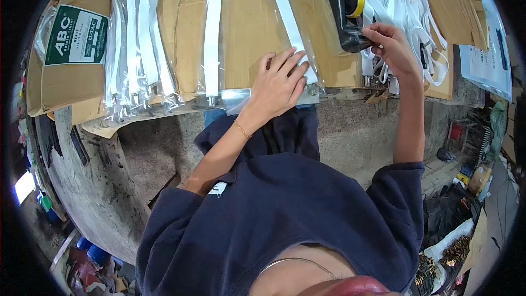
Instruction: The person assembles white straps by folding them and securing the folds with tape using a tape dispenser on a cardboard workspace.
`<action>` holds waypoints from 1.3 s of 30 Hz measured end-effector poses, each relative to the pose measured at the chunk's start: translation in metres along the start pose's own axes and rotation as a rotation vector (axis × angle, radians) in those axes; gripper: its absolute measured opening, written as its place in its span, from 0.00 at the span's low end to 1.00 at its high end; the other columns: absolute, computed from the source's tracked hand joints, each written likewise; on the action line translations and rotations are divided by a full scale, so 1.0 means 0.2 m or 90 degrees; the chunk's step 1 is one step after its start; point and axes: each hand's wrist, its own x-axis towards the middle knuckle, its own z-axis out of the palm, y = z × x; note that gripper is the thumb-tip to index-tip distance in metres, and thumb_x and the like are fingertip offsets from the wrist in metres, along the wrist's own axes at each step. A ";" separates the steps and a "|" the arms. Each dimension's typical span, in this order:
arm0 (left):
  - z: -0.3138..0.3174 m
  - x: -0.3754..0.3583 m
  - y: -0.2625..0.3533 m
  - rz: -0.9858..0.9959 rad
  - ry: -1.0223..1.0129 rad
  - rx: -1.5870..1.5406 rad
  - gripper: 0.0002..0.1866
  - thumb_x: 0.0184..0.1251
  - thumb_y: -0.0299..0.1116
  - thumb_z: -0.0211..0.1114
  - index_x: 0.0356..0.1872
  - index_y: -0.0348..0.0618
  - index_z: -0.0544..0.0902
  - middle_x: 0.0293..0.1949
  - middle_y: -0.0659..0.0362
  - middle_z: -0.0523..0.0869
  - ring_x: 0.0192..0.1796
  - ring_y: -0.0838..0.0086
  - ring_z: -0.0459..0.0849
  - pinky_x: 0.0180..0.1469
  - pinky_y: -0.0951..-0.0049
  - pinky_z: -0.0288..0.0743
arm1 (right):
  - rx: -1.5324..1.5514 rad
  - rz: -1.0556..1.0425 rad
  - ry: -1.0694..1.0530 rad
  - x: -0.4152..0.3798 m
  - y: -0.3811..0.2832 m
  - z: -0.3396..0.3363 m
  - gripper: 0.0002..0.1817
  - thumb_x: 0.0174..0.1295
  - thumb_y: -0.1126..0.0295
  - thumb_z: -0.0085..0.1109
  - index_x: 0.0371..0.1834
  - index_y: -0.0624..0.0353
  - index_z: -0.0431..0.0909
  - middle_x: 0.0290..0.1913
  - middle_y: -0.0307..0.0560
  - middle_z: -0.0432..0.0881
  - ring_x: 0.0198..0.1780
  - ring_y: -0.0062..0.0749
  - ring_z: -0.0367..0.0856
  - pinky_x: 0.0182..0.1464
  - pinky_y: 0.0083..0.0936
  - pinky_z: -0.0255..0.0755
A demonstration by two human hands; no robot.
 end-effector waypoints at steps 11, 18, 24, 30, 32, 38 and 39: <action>0.00 0.02 0.00 0.005 -0.004 0.013 0.15 0.65 0.36 0.58 0.50 0.45 0.80 0.59 0.57 0.76 0.65 0.65 0.69 0.63 0.54 0.59 | 0.072 -0.062 0.121 -0.23 -0.06 0.08 0.11 0.60 0.71 0.64 0.40 0.69 0.83 0.24 0.33 0.76 0.25 0.13 0.68 0.28 0.13 0.61; 0.01 0.01 0.00 0.007 -0.011 0.021 0.14 0.66 0.37 0.57 0.49 0.45 0.80 0.59 0.58 0.76 0.65 0.65 0.69 0.63 0.53 0.59 | 0.121 -0.051 0.175 -0.28 0.06 0.15 0.14 0.58 0.77 0.65 0.47 0.65 0.76 0.24 0.33 0.76 0.22 0.10 0.66 0.23 0.11 0.57; 0.01 0.00 0.00 0.006 -0.006 0.021 0.15 0.66 0.38 0.57 0.50 0.46 0.80 0.59 0.58 0.76 0.65 0.65 0.69 0.63 0.53 0.58 | -0.084 -0.125 0.196 -0.27 0.07 0.20 0.18 0.61 0.78 0.60 0.55 0.59 0.75 0.25 0.33 0.76 0.22 0.12 0.64 0.25 0.14 0.59; 0.01 0.00 -0.01 -0.001 0.000 -0.006 0.15 0.65 0.36 0.59 0.51 0.46 0.79 0.60 0.58 0.76 0.66 0.65 0.69 0.63 0.53 0.59 | -0.245 -0.191 0.281 -0.38 0.07 0.36 0.21 0.60 0.79 0.59 0.58 0.55 0.76 0.29 0.38 0.80 0.27 0.16 0.71 0.30 0.17 0.66; 0.00 -0.01 0.00 -0.009 -0.008 0.003 0.15 0.65 0.36 0.59 0.51 0.46 0.79 0.59 0.58 0.76 0.66 0.65 0.69 0.63 0.53 0.58 | -0.210 -0.227 0.314 -0.41 0.06 0.45 0.16 0.60 0.78 0.60 0.52 0.62 0.78 0.29 0.41 0.80 0.28 0.17 0.73 0.32 0.16 0.69; 0.01 -0.01 -0.01 0.006 0.014 0.007 0.16 0.66 0.38 0.57 0.51 0.45 0.80 0.58 0.56 0.77 0.65 0.65 0.69 0.63 0.53 0.59 | 0.000 -0.212 0.071 -0.12 0.02 0.55 0.08 0.62 0.73 0.60 0.40 0.68 0.80 0.28 0.36 0.79 0.27 0.16 0.72 0.31 0.14 0.67; 0.01 -0.02 -0.01 0.008 0.016 0.008 0.16 0.67 0.38 0.57 0.52 0.45 0.80 0.58 0.56 0.77 0.65 0.65 0.69 0.63 0.53 0.59 | 0.056 -0.154 -0.036 -0.06 0.02 0.56 0.09 0.63 0.71 0.60 0.39 0.68 0.80 0.27 0.35 0.78 0.26 0.15 0.71 0.30 0.13 0.66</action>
